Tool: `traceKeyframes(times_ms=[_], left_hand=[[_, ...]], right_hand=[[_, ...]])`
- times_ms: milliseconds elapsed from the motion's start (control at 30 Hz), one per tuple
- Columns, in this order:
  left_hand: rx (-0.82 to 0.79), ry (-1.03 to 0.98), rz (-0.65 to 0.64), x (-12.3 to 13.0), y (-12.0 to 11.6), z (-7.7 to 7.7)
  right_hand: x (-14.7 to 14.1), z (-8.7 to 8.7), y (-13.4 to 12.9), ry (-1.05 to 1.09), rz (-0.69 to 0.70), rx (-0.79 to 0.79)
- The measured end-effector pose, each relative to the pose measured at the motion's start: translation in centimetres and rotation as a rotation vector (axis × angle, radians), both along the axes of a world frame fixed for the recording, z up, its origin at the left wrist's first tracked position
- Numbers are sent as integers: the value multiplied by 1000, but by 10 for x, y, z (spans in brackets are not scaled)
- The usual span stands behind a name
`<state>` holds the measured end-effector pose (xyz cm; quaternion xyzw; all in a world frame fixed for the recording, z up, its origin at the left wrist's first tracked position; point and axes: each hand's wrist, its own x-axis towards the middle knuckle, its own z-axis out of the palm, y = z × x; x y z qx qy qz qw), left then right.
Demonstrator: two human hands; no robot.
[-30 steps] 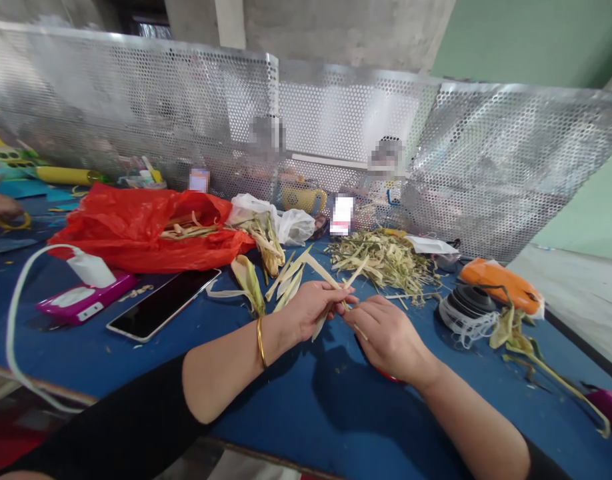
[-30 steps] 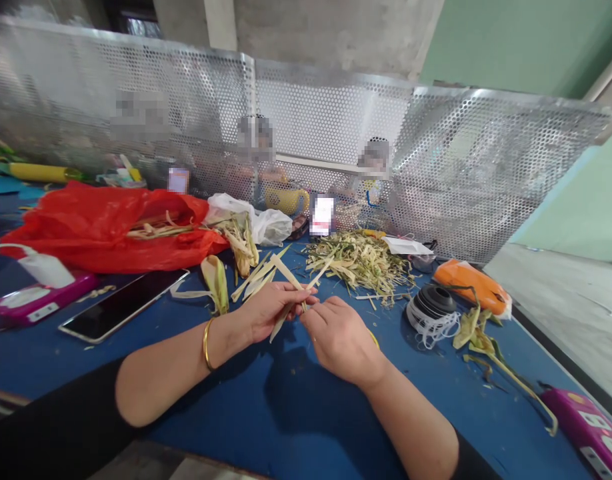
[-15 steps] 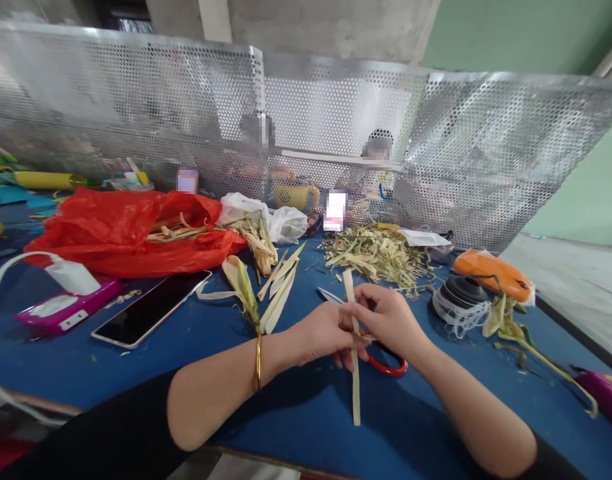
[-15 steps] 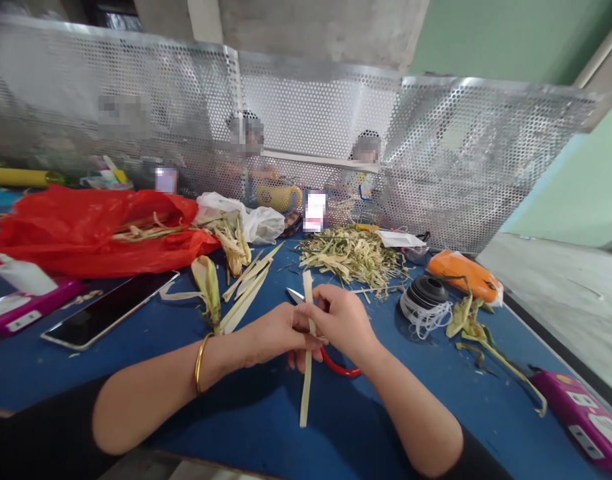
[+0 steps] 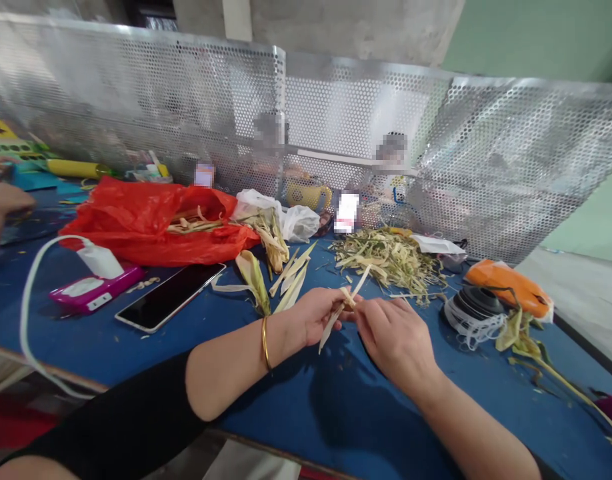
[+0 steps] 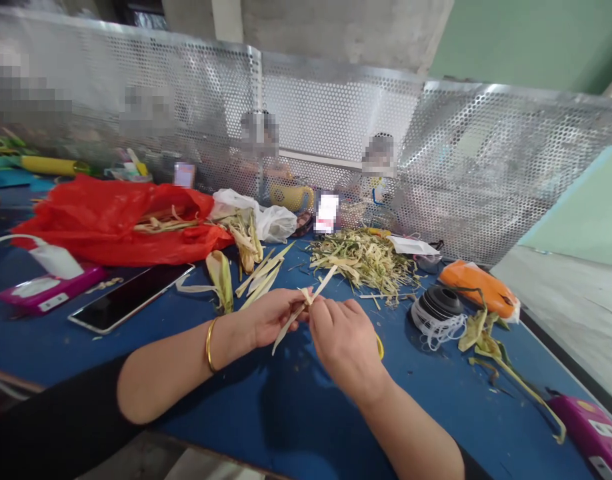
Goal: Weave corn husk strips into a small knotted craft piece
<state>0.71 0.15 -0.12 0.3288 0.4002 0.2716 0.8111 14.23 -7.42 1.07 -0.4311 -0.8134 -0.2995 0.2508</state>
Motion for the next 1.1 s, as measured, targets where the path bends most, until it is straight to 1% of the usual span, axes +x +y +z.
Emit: traceKeyframes(times_ms=[100,200,267,367,433,567,667,800,867,933,967,1033,1100], left_hand=[[-31,-85,40,-1,3,-1],[-27,-125,89,-2,2,2],[-26,-142,110,-2,1,4],[-41,-178,125,-2,0,7],[-57,-198,123,-2,1,7],[-60,-193,150,-4,2,10],[-26,-185,178,-3,1,13],[66,-189,127,1,-6,8],[102,-200,101,3,-10,5],[128,-208,88,3,-12,4],[148,-208,82,2,-13,4],[198,-191,69,0,-15,6],[268,-145,44,-1,-15,8]], right_hand=[[-4,-3,-1,-150,-19,54],[-6,-6,0,-190,-12,49],[-6,-11,3,-136,4,31],[-7,-19,9,19,27,-6],[-7,-21,11,75,36,-36],[-6,-17,8,55,51,-64],[-7,-13,4,12,70,-63],[-11,-10,3,-129,108,-106],[-11,-10,3,-148,138,-104],[-9,-10,4,-60,161,-92],[-8,-10,4,40,157,-88],[-3,-9,6,341,107,-97],[2,-10,9,647,-7,-179]])
